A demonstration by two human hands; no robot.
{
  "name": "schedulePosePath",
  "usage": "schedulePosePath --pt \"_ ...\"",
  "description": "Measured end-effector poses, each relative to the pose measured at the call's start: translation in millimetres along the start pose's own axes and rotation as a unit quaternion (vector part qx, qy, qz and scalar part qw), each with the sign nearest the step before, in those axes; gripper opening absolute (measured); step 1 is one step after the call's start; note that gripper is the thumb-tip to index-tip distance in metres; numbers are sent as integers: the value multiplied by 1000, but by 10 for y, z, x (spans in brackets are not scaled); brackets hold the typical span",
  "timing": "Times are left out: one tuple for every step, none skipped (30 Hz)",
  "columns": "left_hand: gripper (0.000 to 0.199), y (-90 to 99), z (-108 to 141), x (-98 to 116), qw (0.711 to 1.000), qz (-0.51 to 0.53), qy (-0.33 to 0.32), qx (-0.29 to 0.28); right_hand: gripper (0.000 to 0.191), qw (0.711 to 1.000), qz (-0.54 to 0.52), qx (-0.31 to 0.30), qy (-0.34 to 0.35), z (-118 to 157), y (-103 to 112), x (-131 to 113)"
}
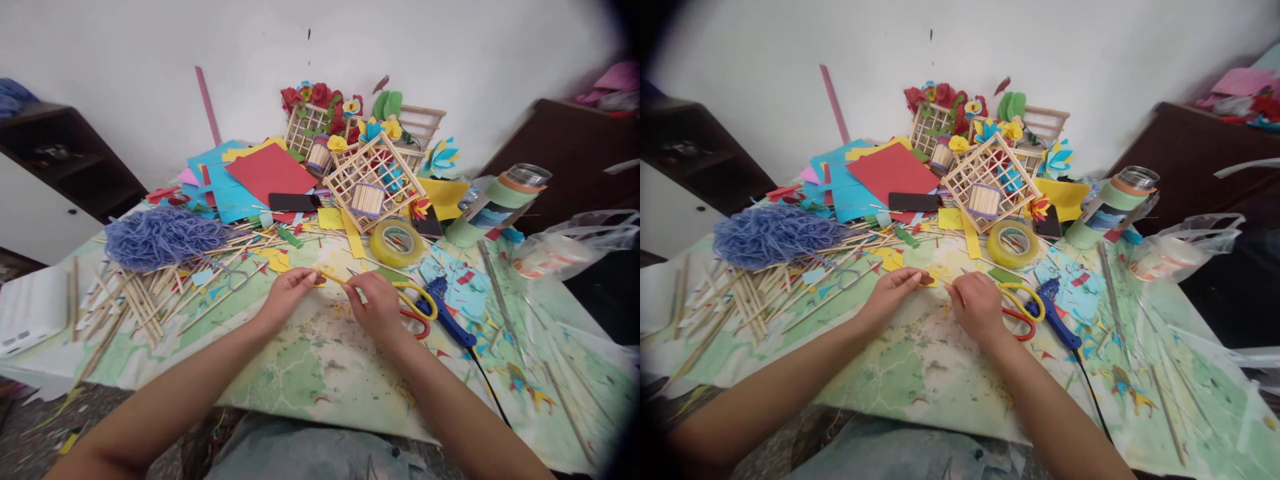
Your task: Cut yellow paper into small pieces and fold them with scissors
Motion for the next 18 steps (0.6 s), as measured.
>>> schedulePosePath --pt "33 -68 17 -31 998 37 19 -39 13 999 11 -19 40 3 -36 -65" --pt "33 -127 34 -56 994 69 34 -72 12 997 18 -30 74 9 -68 -121" --pt "32 -174 50 -76 990 95 45 -98 11 994 22 -39 102 17 -97 -168" --pt "29 -209 64 -92 985 114 55 -118 11 991 25 -47 125 24 -124 -207" --pt "26 -233 75 -104 981 126 64 -131 11 988 24 -55 143 29 -150 -239" --pt "24 -245 82 -112 979 133 70 -137 10 985 21 -64 156 32 -170 -263" --pt "22 -250 87 -119 978 135 74 -139 10 984 16 -71 164 32 -186 -279" --pt "22 -253 89 -125 978 134 79 -139 10 982 9 -79 170 29 -197 -290" --pt "22 -254 89 -133 978 132 83 -139 11 981 2 -85 173 25 -204 -299" --pt "23 -255 87 -143 978 129 88 -137 11 981 -4 -88 175 19 -206 -305" --pt "23 -252 83 -153 979 125 92 -133 12 980 -10 -91 177 13 -205 -311" --pt "24 -247 76 -163 980 120 94 -127 12 979 -15 -93 179 7 -204 -316" --pt "24 -241 69 -171 982 115 94 -120 13 979 -19 -96 178 2 -204 -319" --pt "25 -233 61 -177 983 110 92 -113 14 980 -21 -98 174 -2 -203 -317" --pt "25 -226 54 -181 985 105 90 -108 14 980 -23 -100 168 -6 -203 -310" --pt "25 -219 47 -183 985 102 89 -104 14 982 -25 -102 159 -7 -203 -301" --pt "25 -211 41 -182 986 99 87 -101 15 983 -30 -104 148 -7 -205 -287" --pt "25 -203 37 -179 987 98 86 -98 15 985 -37 -103 134 -5 -204 -268"
Point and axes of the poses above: each hand's wrist, its own z-axis away from the middle knuckle, its own y-axis out of the back of the hand, x = y × z, the point moved 6 cm from there along -z, towards the middle knuckle, and after that the axes turned 12 degrees about y, right-handed, at the moved point
